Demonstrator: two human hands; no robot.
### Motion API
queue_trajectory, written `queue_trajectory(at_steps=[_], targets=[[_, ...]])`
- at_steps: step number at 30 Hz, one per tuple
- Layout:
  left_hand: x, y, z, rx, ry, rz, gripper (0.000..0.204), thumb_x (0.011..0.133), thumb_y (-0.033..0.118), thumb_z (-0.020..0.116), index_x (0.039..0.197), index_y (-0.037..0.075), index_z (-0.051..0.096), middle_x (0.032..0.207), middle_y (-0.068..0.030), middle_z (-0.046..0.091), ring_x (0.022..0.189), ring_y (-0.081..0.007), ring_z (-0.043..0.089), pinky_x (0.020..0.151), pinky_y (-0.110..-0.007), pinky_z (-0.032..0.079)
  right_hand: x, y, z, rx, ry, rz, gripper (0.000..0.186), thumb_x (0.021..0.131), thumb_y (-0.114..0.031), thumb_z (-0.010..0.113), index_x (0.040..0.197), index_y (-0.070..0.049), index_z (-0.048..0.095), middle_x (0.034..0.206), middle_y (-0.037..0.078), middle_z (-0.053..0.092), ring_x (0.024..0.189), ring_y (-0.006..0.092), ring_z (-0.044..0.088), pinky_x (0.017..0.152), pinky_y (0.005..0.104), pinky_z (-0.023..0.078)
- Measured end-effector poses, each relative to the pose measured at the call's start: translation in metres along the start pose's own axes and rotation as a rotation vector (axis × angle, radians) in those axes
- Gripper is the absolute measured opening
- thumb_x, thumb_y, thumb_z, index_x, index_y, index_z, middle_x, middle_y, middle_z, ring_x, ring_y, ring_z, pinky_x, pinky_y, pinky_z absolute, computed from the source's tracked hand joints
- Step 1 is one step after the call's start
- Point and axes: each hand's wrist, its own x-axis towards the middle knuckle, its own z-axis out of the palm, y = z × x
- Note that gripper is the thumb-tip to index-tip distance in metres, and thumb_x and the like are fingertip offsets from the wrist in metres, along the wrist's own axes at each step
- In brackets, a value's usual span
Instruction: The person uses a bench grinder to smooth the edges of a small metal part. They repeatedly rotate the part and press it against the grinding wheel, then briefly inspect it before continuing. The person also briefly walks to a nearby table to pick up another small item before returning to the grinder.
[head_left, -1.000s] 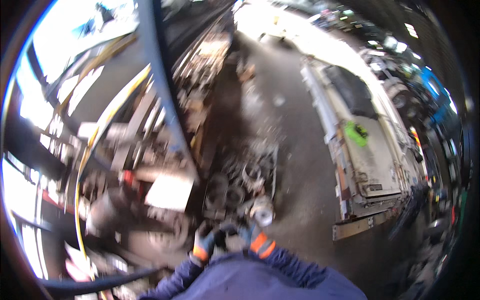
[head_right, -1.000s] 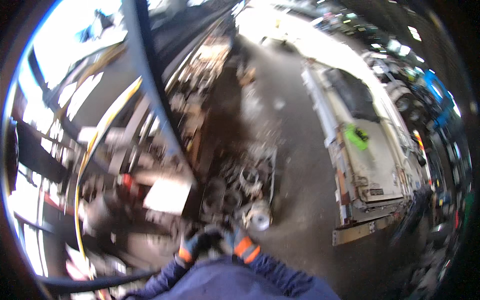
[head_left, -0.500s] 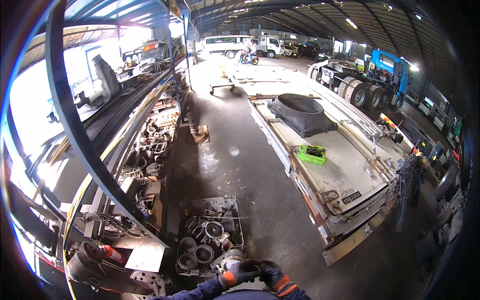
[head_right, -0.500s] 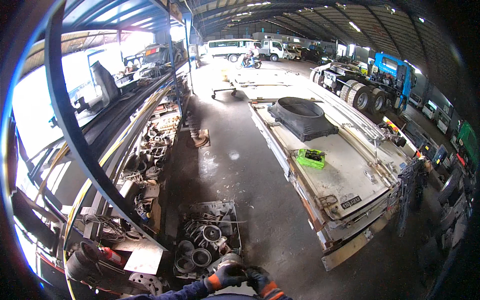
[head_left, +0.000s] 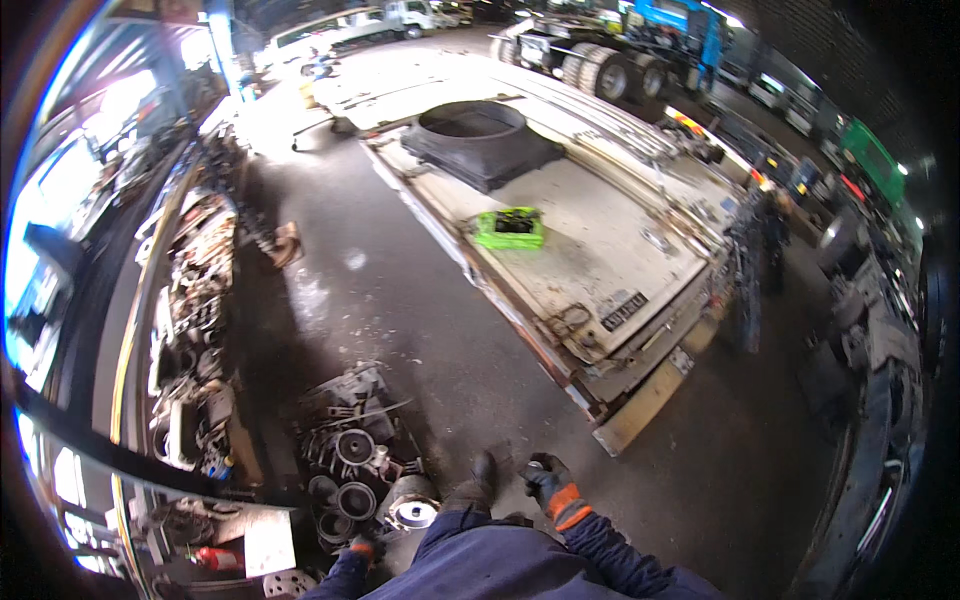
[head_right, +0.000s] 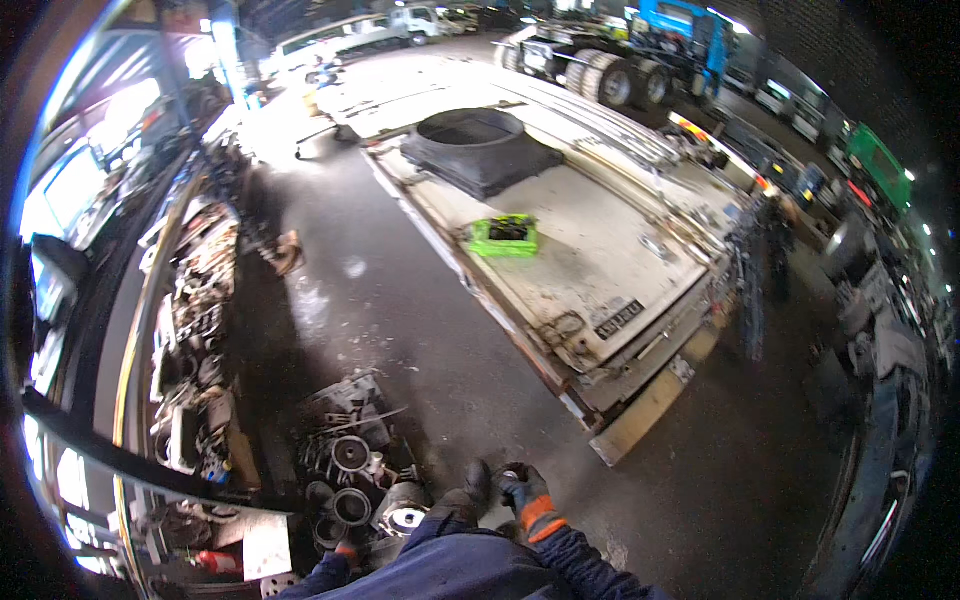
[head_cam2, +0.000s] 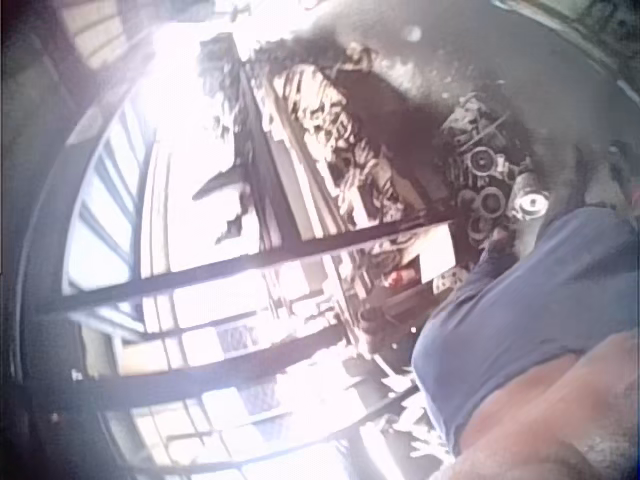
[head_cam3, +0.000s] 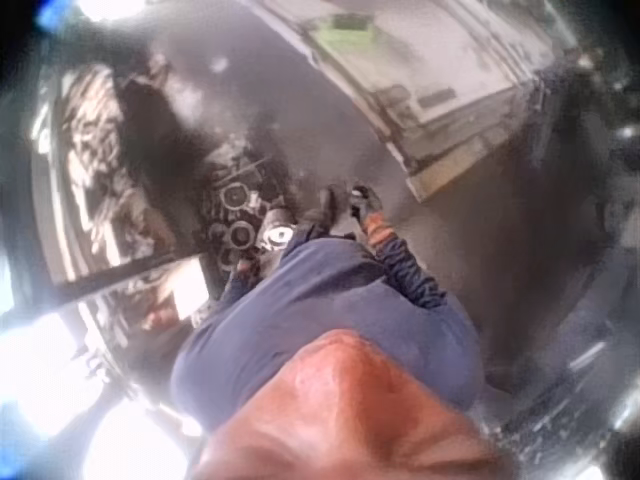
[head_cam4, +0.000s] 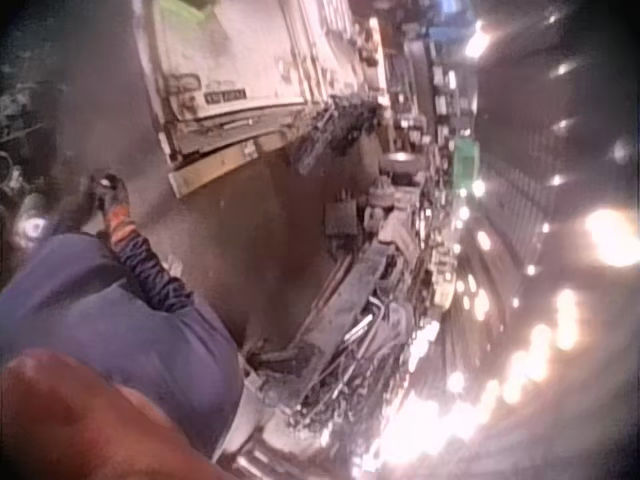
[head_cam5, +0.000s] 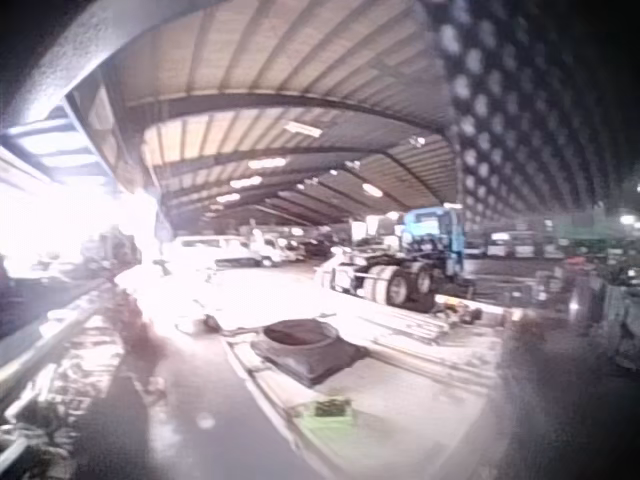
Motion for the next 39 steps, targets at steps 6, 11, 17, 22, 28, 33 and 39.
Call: queue_trajectory(at_steps=[6,11,17,22,28,33,39], targets=[[0.018,0.02,-0.013,-0.038,-0.054,-0.223,0.03,0.088,0.027,0.062,0.105,0.002,0.066,0.088,-0.0087,0.069,0.078,-0.0195,0.065,0.07,-0.036,0.053,0.122,-0.026,-0.01,-0.093,0.132,0.047,0.033,0.073,-0.013,0.081,0.097,-0.008,0.06,0.072,0.003,0.06,0.05,0.0127,0.053,0.044,0.0287,0.046],[0.078,0.162,-0.03,-0.074,-0.087,-0.097,0.03,0.092,0.028,0.057,0.105,0.004,0.066,0.091,-0.0075,0.069,0.081,-0.0207,0.065,0.071,-0.037,0.053,0.241,-0.07,0.008,-0.025,0.233,0.16,0.037,0.069,-0.012,0.084,0.095,-0.01,0.059,0.068,0.004,0.059,0.048,0.0157,0.053,0.041,0.0299,0.045],[0.167,0.41,-0.087,-0.211,0.032,0.314,0.031,0.096,0.03,0.05,0.106,0.005,0.066,0.094,-0.0061,0.068,0.084,-0.0221,0.065,0.073,-0.039,0.053,0.422,-0.106,0.024,-0.54,0.265,-0.107,0.03,0.072,-0.008,0.077,0.097,-0.006,0.059,0.074,0.006,0.062,0.047,0.0179,0.054,0.043,0.0349,0.047],[0.115,0.604,-0.083,-0.525,-0.111,0.649,0.032,0.1,0.029,0.045,0.113,0.005,0.063,0.096,-0.0049,0.068,0.088,-0.0223,0.064,0.073,-0.038,0.054,0.5,-0.184,0.093,-0.398,0.114,-0.415,0.032,0.07,-0.011,0.075,0.099,-0.003,0.062,0.08,0.008,0.066,0.07,0.0167,0.062,0.063,0.0328,0.05],[-0.042,0.846,0.058,-0.577,-0.68,0.539,0.033,0.098,0.015,0.051,0.13,0.005,0.051,0.107,-0.0084,0.065,0.078,-0.0137,0.063,0.066,-0.03,0.052,0.509,-0.279,0.175,-0.985,-0.211,-0.569,0.063,0.07,-0.024,0.079,0.125,-0.009,0.052,0.091,0.015,0.069,0.085,0.0334,0.066,0.08,0.0406,0.051],[0.075,0.873,0.092,-0.355,-0.772,0.444,0.029,0.099,0.013,0.047,0.126,0.002,0.052,0.091,-0.0052,0.061,0.056,-0.0054,0.046,0.05,-0.022,0.038,0.598,-0.292,0.046,-0.958,0.332,-0.226,0.064,0.074,-0.027,0.078,0.129,-0.009,0.051,0.1,0.02,0.067,0.091,0.0365,0.065,0.079,0.0422,0.051],[0.103,0.938,0.15,-0.229,-0.754,0.449,0.028,0.096,0.005,0.049,0.123,0.002,0.053,0.091,-0.0072,0.061,0.064,-0.0091,0.052,0.055,-0.022,0.04,0.737,-0.172,-0.236,-0.764,0.878,-0.153,0.025,0.083,-0.022,0.064,0.102,-0.007,0.066,0.089,0.02,0.069,0.08,0.0373,0.066,0.07,0.0445,0.051]])
